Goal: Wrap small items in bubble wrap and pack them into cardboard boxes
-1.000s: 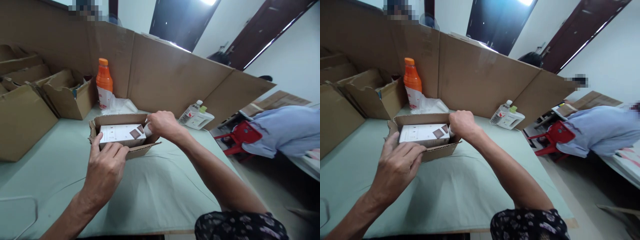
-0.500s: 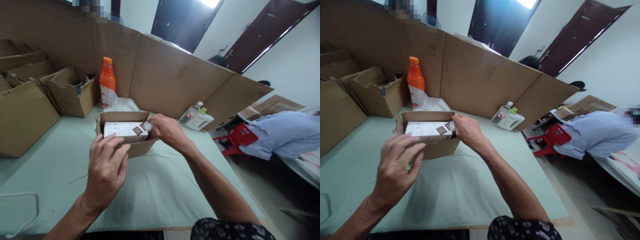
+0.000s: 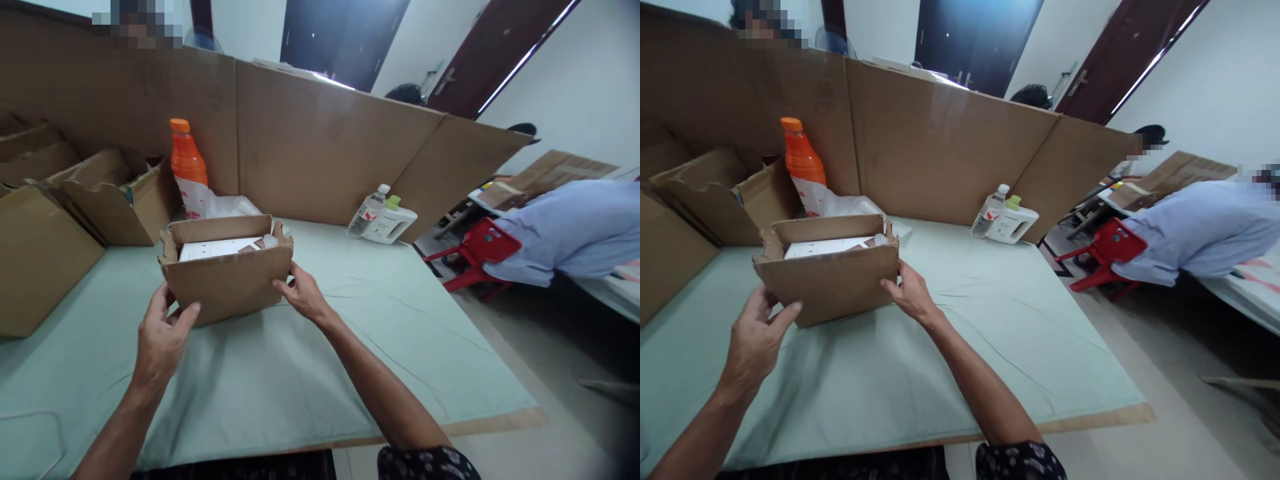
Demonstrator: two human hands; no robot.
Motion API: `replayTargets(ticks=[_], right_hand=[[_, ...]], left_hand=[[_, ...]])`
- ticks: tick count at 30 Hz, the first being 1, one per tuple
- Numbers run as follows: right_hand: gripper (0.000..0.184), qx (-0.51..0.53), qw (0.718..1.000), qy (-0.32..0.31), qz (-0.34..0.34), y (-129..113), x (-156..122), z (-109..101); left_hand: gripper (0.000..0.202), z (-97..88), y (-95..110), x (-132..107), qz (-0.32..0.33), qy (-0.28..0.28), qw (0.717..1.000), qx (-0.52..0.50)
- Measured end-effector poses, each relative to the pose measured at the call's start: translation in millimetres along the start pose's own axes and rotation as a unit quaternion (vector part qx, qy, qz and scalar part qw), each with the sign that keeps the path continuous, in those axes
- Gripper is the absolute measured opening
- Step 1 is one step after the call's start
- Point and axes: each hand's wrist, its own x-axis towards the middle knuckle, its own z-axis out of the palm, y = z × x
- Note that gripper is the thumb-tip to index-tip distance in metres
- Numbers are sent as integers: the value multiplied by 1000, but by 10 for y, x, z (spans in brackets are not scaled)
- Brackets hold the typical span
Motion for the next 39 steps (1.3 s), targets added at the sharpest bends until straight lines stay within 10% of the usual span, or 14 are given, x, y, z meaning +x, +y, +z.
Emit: replayTargets(ticks=[7, 13, 24, 39], right_hand=[[28, -45, 980, 183, 57, 205, -959, -435], [37, -76, 977, 187, -68, 118, -1671, 5], [114, -9, 991, 70, -116, 488, -1560, 67], [137, 96, 984, 7, -151, 645, -1283, 202]], left_hand=[[64, 523, 274, -304, 1, -141, 989, -50], [58, 98, 67, -447, -51, -102, 993, -34], [63, -331, -72, -414, -79, -77, 994, -14], [56, -348, -78, -452, -91, -81, 990, 64]])
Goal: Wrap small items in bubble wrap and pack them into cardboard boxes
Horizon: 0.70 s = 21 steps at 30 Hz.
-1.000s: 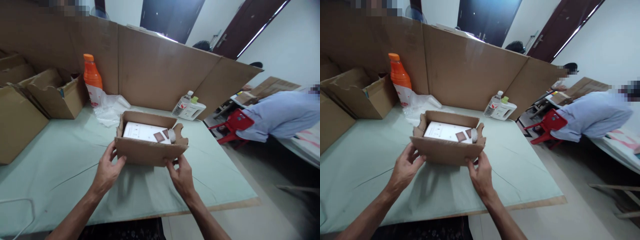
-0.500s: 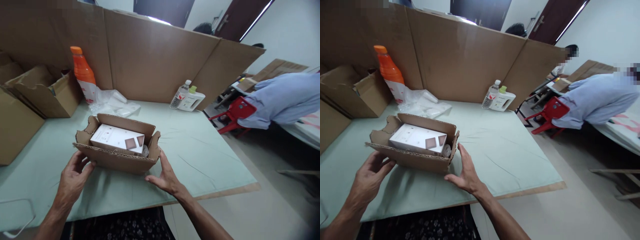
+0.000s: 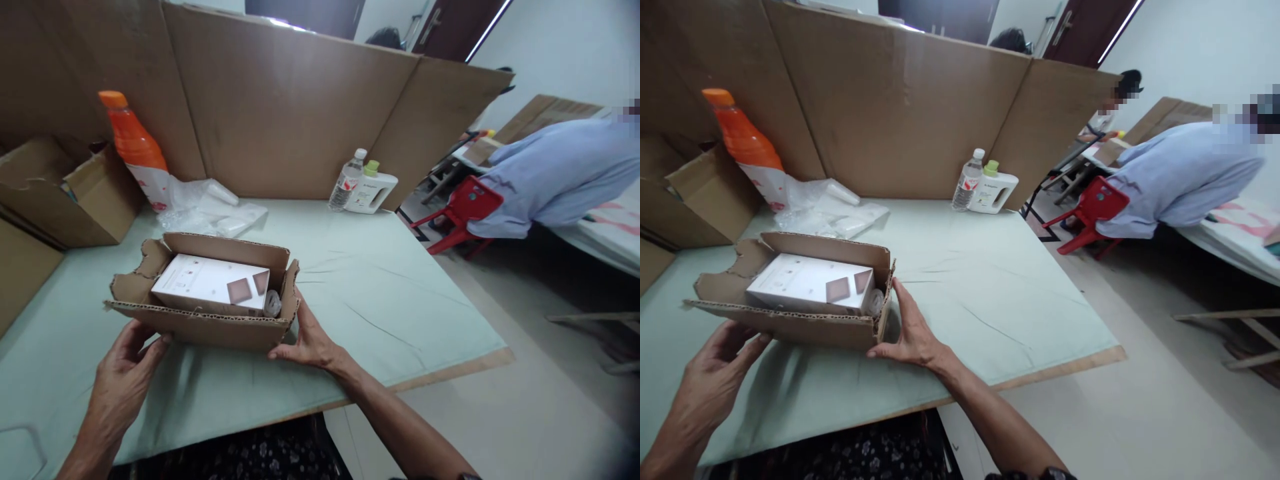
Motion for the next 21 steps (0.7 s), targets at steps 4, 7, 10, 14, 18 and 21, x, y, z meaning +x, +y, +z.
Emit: replayTargets(ticks=[4, 7, 10, 14, 18, 21], right_hand=[[132, -2, 999, 36, -31, 49, -2, -10], [126, -37, 995, 90, -14, 96, -156, -114], [121, -82, 985, 149, 42, 185, -424, -320], [101, -119, 954, 245, 126, 348, -811, -696], [87, -145, 912, 349, 160, 557, -1067, -1118], [90, -170, 882, 409, 162, 759, -1152, -1456]], left_hand=[[53, 141, 52, 15, -1, 17, 1000, 23], [53, 401, 115, 55, 4, -15, 1000, 20], [56, 810, 205, 123, 31, -77, 997, -4], [54, 1601, 368, 251, 89, -186, 978, -39], [53, 2574, 522, 342, 133, -286, 948, -51], [72, 3158, 571, 293, 151, -303, 940, -36]])
